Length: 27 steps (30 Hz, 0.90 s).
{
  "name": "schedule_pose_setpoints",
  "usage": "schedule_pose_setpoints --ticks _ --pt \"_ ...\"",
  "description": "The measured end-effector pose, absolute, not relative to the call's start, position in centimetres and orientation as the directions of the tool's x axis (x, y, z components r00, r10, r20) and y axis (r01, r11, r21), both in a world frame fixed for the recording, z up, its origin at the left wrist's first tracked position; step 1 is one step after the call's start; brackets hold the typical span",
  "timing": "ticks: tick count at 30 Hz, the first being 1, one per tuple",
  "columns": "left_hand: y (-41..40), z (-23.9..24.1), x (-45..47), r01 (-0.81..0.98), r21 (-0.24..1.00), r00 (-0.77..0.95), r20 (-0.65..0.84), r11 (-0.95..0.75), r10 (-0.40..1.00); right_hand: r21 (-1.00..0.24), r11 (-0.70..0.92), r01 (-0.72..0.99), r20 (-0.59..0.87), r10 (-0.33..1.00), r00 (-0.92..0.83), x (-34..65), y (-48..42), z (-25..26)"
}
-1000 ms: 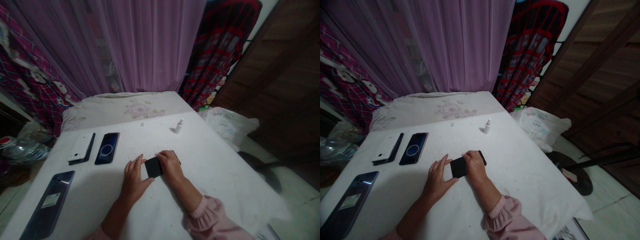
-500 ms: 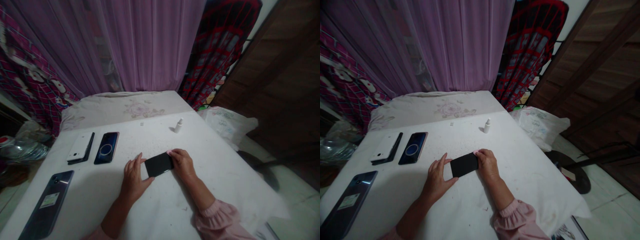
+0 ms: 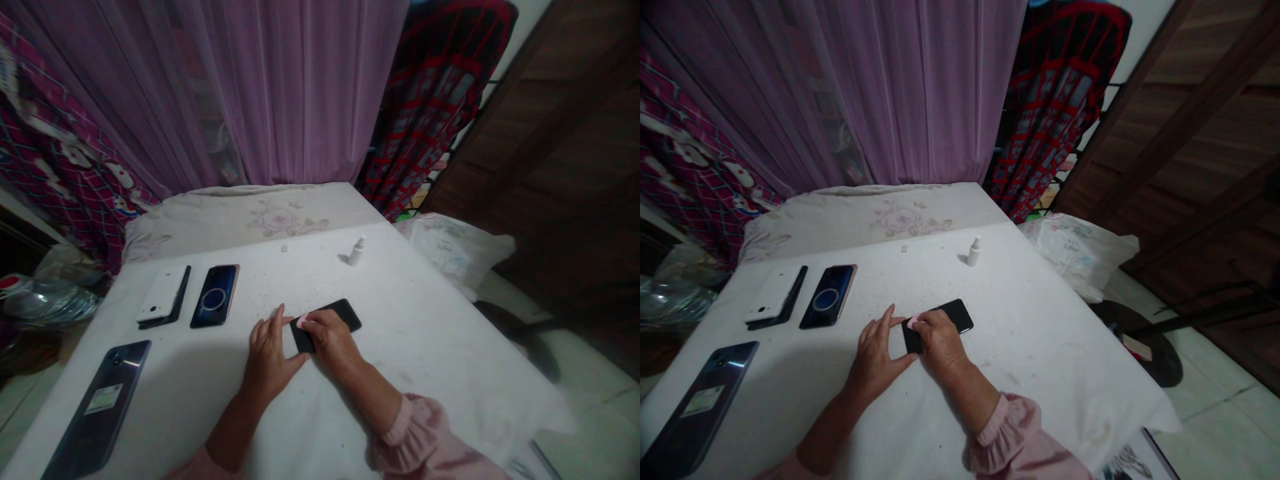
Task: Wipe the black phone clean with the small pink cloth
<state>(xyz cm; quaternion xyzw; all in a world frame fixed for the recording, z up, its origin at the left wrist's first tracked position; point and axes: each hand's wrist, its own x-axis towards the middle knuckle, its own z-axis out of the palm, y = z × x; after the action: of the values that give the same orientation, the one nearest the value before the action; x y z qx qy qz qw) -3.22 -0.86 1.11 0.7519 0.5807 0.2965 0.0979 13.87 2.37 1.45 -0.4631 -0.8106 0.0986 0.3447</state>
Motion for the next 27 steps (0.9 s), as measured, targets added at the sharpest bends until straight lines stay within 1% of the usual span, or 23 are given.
schedule_pose_setpoints --ticks 5,7,10,13,15,20,23,27 --pt "-0.9 1.2 -3.3 0.808 0.510 0.153 0.303 -0.295 0.941 -0.500 0.372 0.782 0.466 0.877 -0.120 17.8 4.4 0.9" --pt "-0.9 1.2 -3.2 0.809 0.512 0.148 0.298 -0.288 0.943 -0.504 0.361 0.785 0.465 0.879 -0.107 17.3 4.6 0.9" --pt "-0.8 1.0 -3.2 0.819 0.499 0.144 0.301 -0.284 0.943 -0.485 0.459 0.745 0.482 0.850 -0.210 14.6 4.0 0.9" --pt "-0.8 0.8 -3.2 0.827 0.483 0.148 0.309 -0.289 0.940 -0.485 0.567 0.666 0.505 0.803 -0.316 12.2 2.9 1.1" --pt "-0.8 0.7 -3.3 0.826 0.484 0.149 0.307 -0.289 0.940 -0.496 0.607 0.621 0.505 0.784 -0.362 12.0 2.3 1.4" --pt "-0.8 0.8 -3.3 0.814 0.505 0.143 0.303 -0.286 0.942 -0.515 0.671 0.533 0.453 0.741 -0.496 14.5 1.1 2.3" --pt "-0.8 0.9 -3.3 0.816 0.504 0.137 0.306 -0.283 0.942 -0.520 0.680 0.516 0.445 0.732 -0.517 15.0 1.4 2.5" --pt "-0.7 0.9 -3.2 0.821 0.499 0.135 0.302 -0.278 0.944 -0.506 0.651 0.565 0.475 0.758 -0.448 13.3 2.7 2.1"
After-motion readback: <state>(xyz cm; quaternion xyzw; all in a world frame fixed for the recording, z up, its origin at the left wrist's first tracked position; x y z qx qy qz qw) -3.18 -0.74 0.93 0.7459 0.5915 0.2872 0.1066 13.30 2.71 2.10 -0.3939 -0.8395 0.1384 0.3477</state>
